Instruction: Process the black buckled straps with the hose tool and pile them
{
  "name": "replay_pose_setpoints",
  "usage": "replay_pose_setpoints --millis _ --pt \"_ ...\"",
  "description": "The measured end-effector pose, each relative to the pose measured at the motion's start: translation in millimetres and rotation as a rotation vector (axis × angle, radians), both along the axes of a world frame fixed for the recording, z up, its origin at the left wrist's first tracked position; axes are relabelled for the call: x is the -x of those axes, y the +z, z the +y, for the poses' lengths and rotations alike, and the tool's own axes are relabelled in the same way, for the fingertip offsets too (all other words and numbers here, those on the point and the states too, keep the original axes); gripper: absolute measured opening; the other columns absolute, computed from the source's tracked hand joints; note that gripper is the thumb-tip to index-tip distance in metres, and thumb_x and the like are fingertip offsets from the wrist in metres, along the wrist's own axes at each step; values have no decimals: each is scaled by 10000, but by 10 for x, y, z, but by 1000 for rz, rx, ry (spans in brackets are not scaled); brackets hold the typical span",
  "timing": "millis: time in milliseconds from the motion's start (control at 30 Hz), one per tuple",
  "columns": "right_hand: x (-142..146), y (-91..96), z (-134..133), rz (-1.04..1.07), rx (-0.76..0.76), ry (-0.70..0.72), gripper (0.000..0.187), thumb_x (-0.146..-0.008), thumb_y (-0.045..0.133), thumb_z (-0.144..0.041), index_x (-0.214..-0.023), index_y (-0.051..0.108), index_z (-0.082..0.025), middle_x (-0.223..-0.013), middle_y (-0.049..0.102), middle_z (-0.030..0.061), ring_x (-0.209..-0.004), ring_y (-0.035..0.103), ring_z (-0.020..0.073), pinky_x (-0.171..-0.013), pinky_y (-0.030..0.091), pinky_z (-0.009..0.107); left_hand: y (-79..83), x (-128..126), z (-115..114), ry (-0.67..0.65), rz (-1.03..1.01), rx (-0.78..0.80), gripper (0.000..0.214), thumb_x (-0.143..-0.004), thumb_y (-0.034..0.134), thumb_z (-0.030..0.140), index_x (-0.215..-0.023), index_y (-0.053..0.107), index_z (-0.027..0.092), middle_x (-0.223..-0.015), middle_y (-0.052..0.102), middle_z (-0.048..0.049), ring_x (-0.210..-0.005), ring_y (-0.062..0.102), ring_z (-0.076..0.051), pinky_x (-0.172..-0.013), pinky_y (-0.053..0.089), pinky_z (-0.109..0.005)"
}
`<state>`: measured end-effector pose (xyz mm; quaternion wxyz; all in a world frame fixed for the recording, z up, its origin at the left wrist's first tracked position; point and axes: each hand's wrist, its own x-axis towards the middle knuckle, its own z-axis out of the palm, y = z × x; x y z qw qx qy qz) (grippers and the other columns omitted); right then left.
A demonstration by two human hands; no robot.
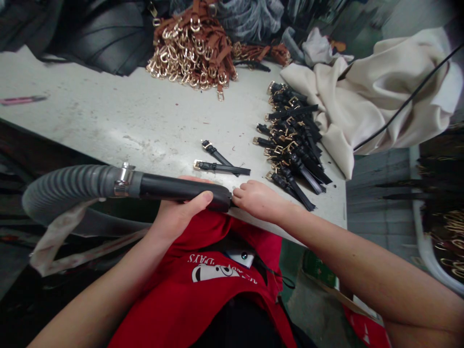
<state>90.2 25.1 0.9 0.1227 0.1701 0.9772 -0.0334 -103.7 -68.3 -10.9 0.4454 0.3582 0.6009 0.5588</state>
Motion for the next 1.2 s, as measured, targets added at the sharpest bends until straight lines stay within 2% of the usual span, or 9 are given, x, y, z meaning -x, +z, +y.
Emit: replay_pose_setpoints --millis 133,300,367,433,533,733,900,967,1200 --pt "-26 -71 -54 32 37 -100 228 -910 478 -79 -854 682 -165 -815 655 73 -708 562 173 -599 315 308 18 -12 -14 -22 42 -33 220 -703 771 317 -884 716 204 -931 743 -63 -832 695 -248 -754 569 -349" --pt "-130 -346 -168 252 100 -509 244 -945 443 -168 -843 665 -168 -819 634 59 -709 561 160 -627 374 271 51 -23 -10 -50 18 -48 222 -706 768 328 -869 712 188 -929 740 -71 -884 694 -269 -808 567 -378" --pt "-163 -416 -184 358 147 -610 235 -943 451 -172 -843 663 -176 -823 639 49 -759 581 160 -676 404 258 57 -21 -5 -58 11 -47 217 -705 767 320 -867 712 186 -930 740 -73 -897 693 -269 -819 564 -374" --pt "-184 -433 -176 404 201 -621 220 -944 461 -166 -878 671 -185 -846 657 44 -796 597 160 -711 418 255 59 -20 -3 -59 8 -46 216 -710 765 317 -876 712 189 -942 740 -72 -898 691 -264 -814 564 -370" --pt "-190 -372 -145 332 234 -522 213 -951 470 -161 -968 681 -187 -896 678 56 -804 610 161 -705 415 255 61 -23 -2 -63 6 -49 198 -716 764 316 -877 718 209 -947 743 -67 -893 689 -261 -800 565 -372" --pt "-125 -168 -92 53 70 -272 187 -917 499 -93 -934 667 -175 -862 666 54 -726 583 159 -604 331 271 46 -25 -5 -62 10 -53 191 -719 768 313 -872 720 209 -933 744 -55 -900 690 -260 -822 556 -372" --pt "-93 -148 -99 9 22 -135 207 -931 462 -85 -943 656 -156 -866 658 75 -740 579 174 -609 326 294 28 -21 -9 -67 35 -53 227 -733 760 337 -900 714 190 -949 737 -62 -916 690 -265 -856 553 -394" --pt "-98 -201 -127 29 39 -209 210 -947 446 -112 -951 652 -152 -872 655 77 -727 577 170 -609 336 290 28 -26 -11 -68 48 -49 242 -733 758 343 -908 709 184 -954 737 -64 -920 690 -268 -889 544 -416" --pt "-84 -360 -213 175 164 -642 230 -965 429 -182 -883 643 -158 -886 658 83 -809 592 177 -713 395 263 3 -50 -2 -71 54 -84 269 -743 764 347 -942 696 179 -986 733 -69 -923 693 -257 -944 522 -425"
